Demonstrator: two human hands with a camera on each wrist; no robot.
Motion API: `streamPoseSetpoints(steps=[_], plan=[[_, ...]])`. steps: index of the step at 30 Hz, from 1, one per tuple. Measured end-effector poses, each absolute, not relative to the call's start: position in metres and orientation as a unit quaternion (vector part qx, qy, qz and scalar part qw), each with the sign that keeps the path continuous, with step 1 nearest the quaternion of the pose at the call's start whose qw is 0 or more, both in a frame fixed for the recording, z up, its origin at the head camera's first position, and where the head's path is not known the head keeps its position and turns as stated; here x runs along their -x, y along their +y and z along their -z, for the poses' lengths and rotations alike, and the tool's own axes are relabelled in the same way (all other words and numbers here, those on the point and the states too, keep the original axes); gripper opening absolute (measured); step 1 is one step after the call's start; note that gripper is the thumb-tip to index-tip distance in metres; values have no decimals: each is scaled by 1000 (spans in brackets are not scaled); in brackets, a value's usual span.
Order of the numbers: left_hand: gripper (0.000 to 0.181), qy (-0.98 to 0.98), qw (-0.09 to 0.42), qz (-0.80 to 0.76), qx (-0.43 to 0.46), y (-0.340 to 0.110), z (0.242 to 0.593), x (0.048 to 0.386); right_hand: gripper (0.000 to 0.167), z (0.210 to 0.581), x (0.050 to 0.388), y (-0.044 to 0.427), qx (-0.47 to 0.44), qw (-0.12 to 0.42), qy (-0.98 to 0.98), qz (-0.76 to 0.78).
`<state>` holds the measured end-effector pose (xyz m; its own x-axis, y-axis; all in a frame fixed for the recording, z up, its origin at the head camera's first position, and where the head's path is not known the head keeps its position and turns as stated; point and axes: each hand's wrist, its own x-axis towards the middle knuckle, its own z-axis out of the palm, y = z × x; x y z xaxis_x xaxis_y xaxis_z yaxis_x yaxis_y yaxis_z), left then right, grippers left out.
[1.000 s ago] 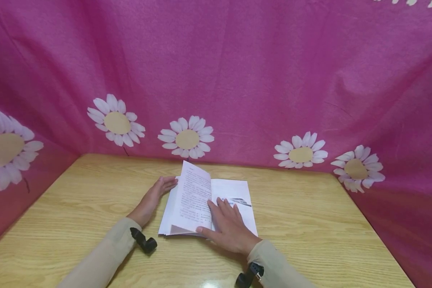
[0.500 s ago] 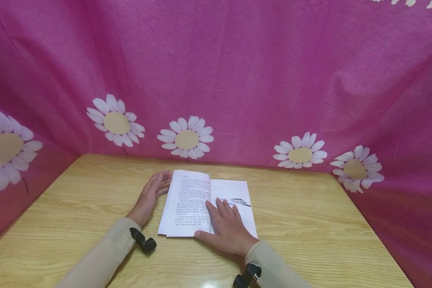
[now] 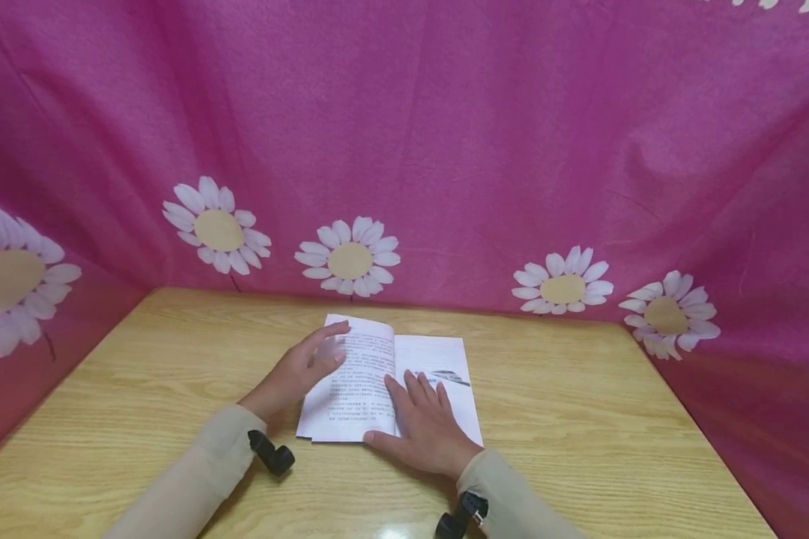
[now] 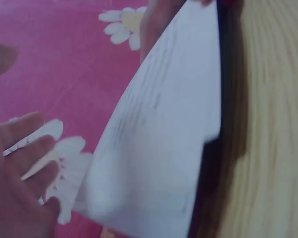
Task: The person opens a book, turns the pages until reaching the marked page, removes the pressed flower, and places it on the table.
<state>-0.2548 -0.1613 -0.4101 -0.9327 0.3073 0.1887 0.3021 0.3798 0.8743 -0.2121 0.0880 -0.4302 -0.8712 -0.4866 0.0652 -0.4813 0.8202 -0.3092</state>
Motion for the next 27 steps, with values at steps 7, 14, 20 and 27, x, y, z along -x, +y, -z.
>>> streamPoseSetpoints(steps=[7,14,20,27], plan=[[73,873,36,-400,-275,-150,411,249,93,433,214,88,261,-6,953,157],[79,882,63,-373,-280,-148,416,247,94,432,214,88,260,1,953,152],[78,890,83,-362,-266,-150,420,248,94,431,213,88,260,0,953,158],[78,890,107,-366,-250,-153,421,249,95,430,213,88,258,13,951,168]])
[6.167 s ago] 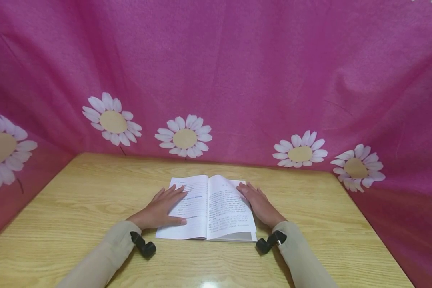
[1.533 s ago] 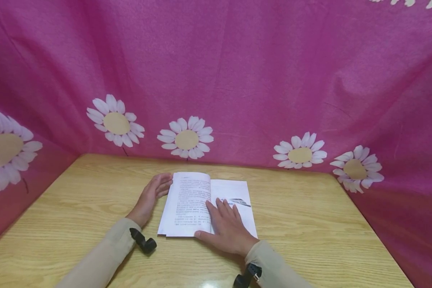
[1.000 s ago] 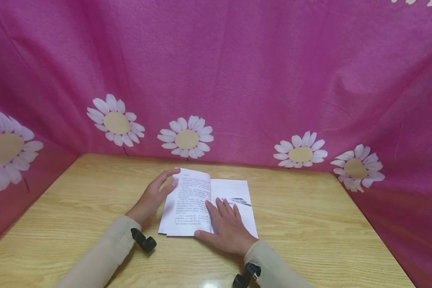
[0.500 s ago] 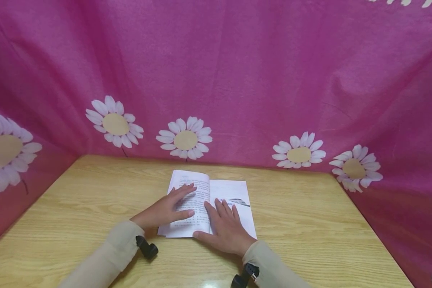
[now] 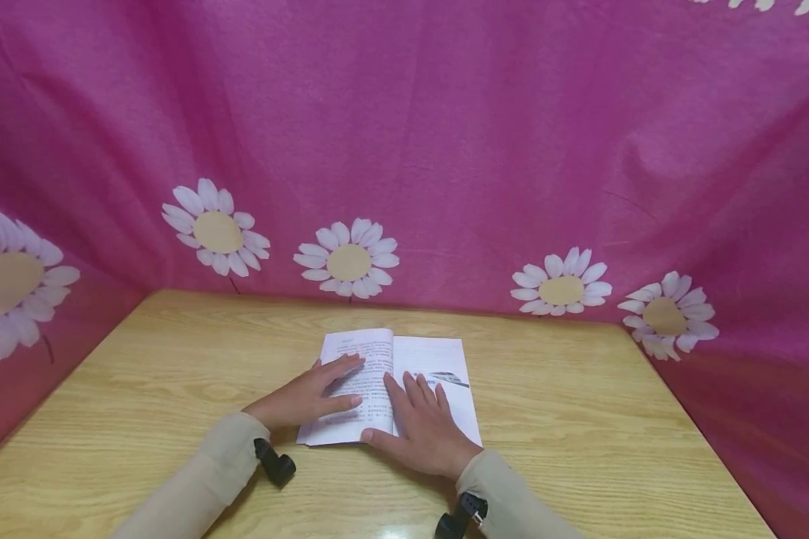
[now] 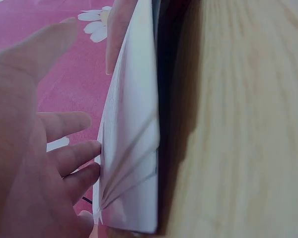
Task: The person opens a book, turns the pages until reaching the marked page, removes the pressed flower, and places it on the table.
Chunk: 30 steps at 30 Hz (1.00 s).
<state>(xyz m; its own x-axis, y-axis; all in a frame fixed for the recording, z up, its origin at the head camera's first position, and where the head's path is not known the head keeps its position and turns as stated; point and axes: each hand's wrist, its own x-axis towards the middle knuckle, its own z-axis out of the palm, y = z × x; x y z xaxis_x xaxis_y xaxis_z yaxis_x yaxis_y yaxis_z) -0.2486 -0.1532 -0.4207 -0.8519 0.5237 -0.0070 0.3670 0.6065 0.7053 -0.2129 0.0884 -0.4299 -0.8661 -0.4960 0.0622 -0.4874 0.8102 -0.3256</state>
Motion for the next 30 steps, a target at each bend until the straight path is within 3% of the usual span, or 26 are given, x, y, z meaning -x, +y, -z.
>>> streamPoseSetpoints(steps=[18,30], plan=[[76,890,84,-355,-275,-163,429,257,89,420,222,101,279,41,938,202],[85,902,70,-326,-274,-165,436,259,93,410,253,143,194,44,929,313]])
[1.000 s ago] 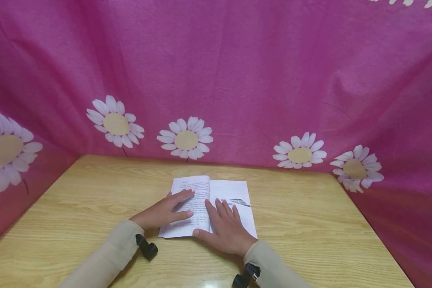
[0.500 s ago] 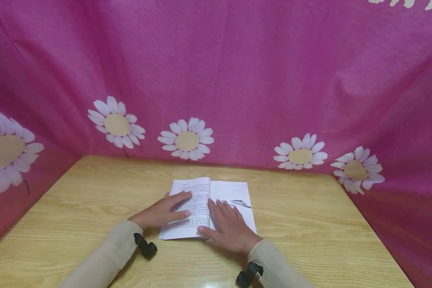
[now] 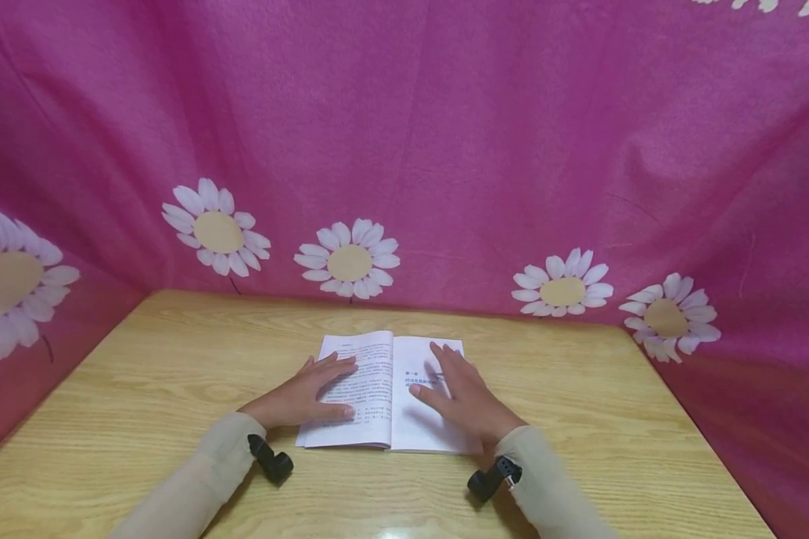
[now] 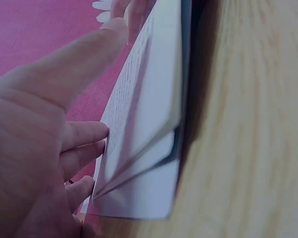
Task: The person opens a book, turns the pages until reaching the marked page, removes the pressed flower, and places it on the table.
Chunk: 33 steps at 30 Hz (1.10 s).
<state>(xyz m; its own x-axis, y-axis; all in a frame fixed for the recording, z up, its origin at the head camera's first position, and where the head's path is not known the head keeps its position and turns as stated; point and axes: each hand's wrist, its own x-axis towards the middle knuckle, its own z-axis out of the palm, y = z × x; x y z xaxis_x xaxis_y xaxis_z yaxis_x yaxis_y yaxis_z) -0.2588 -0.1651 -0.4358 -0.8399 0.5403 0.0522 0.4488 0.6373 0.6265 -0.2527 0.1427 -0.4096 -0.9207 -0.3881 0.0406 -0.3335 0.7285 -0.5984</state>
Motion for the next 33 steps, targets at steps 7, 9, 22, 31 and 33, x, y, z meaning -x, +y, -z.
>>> streamPoseSetpoints(steps=[7,9,22,31,33], plan=[[87,903,65,-317,-282,-165,437,258,97,413,264,162,167,55,924,340],[88,904,60,-312,-287,-165,438,258,100,416,266,166,163,59,925,337],[91,915,57,-293,-270,-161,446,256,110,435,277,186,190,50,921,337],[89,915,45,-288,-280,-162,444,256,113,438,279,187,185,56,920,340],[88,914,46,-290,-280,-162,444,256,114,438,279,187,178,60,925,330]])
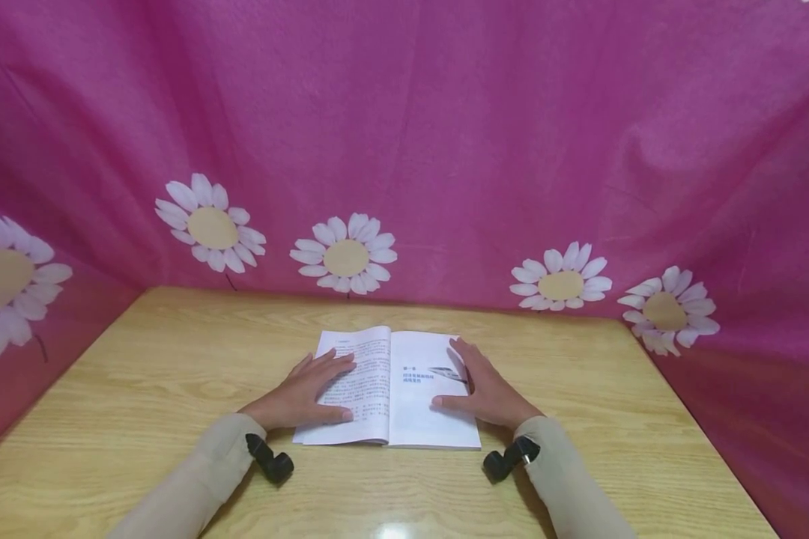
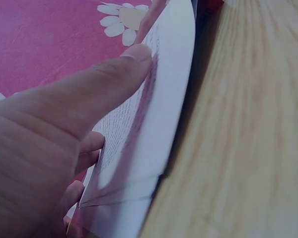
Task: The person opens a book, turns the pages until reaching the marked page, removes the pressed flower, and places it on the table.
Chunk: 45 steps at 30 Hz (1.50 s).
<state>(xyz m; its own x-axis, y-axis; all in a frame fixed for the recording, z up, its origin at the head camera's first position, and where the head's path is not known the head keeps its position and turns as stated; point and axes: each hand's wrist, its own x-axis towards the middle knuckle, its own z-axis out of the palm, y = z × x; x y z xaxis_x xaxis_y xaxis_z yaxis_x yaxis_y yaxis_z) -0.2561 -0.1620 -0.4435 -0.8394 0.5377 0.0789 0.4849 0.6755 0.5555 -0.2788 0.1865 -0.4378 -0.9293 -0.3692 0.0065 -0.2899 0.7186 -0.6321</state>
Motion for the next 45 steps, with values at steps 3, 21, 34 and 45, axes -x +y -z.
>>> streamPoseSetpoints(steps=[3,21,34,45], plan=[[88,914,46,-290,-279,-162,443,257,115,437,278,186,177,62,931,313],[85,912,46,-301,-277,-163,443,256,116,433,275,182,168,67,940,290],[80,913,48,-300,-273,-163,444,256,103,440,279,183,160,56,939,299],[77,915,62,-302,-261,-163,444,256,65,437,279,184,162,84,913,366]])
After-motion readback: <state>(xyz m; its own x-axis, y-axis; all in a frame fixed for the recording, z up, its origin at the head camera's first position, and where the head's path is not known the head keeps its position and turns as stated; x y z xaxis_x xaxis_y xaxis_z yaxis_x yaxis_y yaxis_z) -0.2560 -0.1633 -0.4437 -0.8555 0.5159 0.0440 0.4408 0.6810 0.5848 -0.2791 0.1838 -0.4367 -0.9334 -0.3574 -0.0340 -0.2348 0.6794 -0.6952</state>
